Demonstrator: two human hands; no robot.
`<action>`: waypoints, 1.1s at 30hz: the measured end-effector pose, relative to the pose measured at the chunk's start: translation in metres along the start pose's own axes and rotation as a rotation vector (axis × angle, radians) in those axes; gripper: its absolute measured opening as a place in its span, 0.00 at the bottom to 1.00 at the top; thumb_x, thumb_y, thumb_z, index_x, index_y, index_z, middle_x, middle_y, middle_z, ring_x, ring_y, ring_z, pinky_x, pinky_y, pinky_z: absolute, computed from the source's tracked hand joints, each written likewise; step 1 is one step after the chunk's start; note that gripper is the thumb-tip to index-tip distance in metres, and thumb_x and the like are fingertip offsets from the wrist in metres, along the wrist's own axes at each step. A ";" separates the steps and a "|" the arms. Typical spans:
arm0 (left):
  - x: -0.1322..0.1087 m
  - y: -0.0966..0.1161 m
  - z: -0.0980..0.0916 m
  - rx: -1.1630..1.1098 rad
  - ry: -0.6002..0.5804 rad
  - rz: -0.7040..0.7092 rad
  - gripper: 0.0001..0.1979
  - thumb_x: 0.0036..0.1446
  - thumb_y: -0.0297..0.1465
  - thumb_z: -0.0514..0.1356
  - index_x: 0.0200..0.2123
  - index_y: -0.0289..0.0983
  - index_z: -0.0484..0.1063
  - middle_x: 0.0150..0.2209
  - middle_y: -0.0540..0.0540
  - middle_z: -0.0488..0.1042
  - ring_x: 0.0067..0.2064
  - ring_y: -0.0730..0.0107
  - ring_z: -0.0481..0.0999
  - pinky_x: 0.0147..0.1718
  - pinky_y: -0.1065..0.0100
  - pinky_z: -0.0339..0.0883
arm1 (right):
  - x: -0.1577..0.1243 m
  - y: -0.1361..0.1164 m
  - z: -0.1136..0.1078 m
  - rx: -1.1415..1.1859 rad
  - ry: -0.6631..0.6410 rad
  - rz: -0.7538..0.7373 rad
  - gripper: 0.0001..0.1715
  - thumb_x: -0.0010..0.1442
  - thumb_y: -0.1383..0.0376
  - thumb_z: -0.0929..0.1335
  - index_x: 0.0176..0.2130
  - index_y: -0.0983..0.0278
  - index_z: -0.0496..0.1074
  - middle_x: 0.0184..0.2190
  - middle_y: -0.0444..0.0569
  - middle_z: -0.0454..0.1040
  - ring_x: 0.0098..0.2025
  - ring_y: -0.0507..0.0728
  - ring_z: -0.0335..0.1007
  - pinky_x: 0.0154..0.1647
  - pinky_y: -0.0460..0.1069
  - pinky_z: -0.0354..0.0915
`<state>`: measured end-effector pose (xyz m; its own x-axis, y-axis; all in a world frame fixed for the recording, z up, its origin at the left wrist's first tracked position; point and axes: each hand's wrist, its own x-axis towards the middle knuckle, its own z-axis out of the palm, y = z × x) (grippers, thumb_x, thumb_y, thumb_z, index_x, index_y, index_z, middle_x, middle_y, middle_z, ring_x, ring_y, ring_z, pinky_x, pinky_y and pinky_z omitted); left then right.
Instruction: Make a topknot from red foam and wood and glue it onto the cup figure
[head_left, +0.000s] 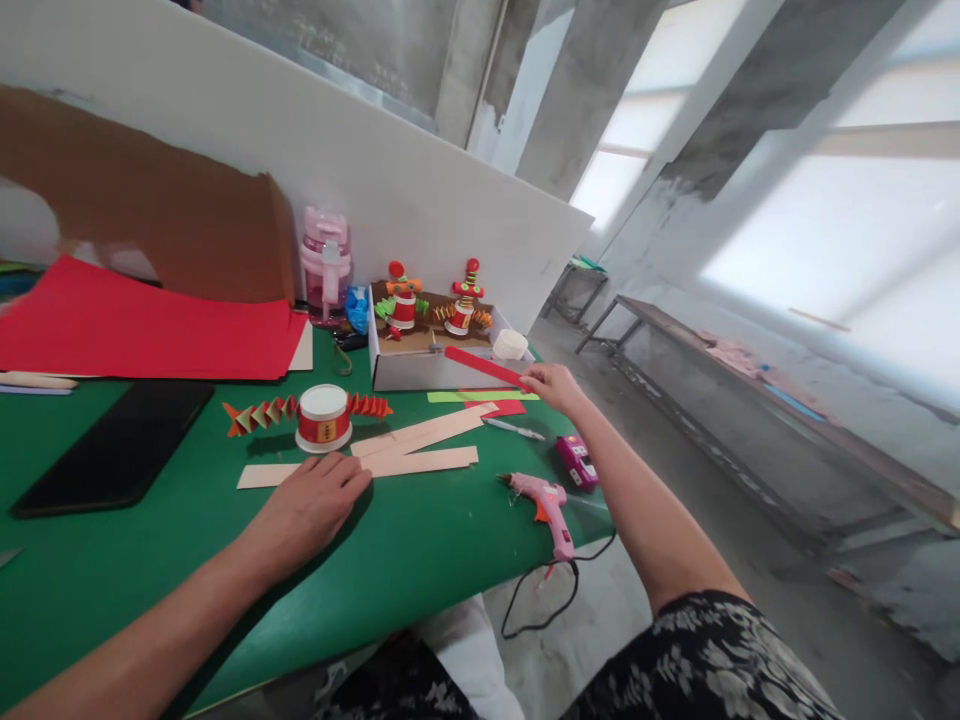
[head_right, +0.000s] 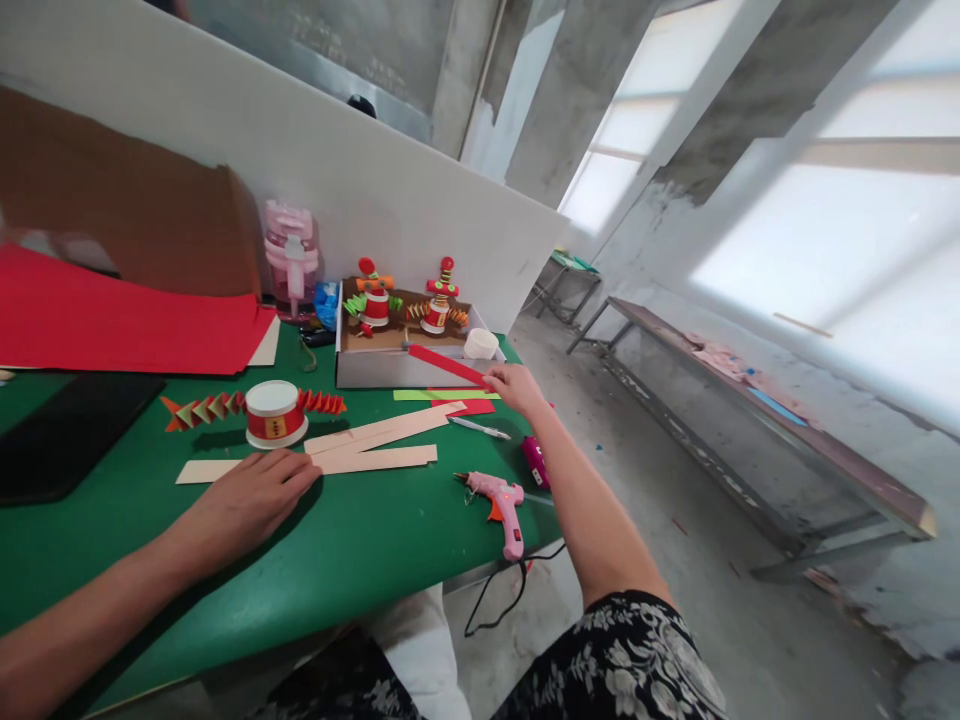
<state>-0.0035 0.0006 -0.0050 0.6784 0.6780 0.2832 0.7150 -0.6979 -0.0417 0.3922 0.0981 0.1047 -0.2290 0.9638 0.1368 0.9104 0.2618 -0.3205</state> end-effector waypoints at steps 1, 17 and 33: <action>0.000 0.000 0.000 0.007 0.000 0.002 0.16 0.62 0.20 0.50 0.43 0.37 0.76 0.44 0.40 0.77 0.45 0.56 0.74 0.45 0.58 0.66 | 0.004 0.001 0.001 -0.029 -0.007 -0.024 0.12 0.60 0.64 0.65 0.28 0.65 0.74 0.23 0.44 0.73 0.26 0.52 0.63 0.32 0.46 0.55; 0.000 0.003 -0.008 -0.064 0.233 0.276 0.14 0.62 0.22 0.51 0.39 0.37 0.76 0.39 0.41 0.77 0.40 0.62 0.74 0.42 0.61 0.68 | 0.025 -0.086 0.079 -0.037 -0.387 -0.359 0.07 0.63 0.69 0.67 0.42 0.65 0.75 0.39 0.51 0.77 0.38 0.56 0.69 0.38 0.47 0.59; -0.004 -0.008 -0.024 0.004 0.401 -0.148 0.13 0.60 0.25 0.52 0.34 0.37 0.78 0.29 0.43 0.77 0.33 0.62 0.75 0.34 0.63 0.68 | 0.038 -0.095 0.097 -0.125 -0.489 -0.299 0.09 0.54 0.70 0.73 0.38 0.69 0.74 0.37 0.51 0.75 0.35 0.54 0.66 0.34 0.46 0.57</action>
<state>-0.0164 -0.0023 0.0175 0.4494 0.6266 0.6367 0.8006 -0.5987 0.0242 0.2632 0.1152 0.0492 -0.5874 0.7686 -0.2533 0.8088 0.5463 -0.2179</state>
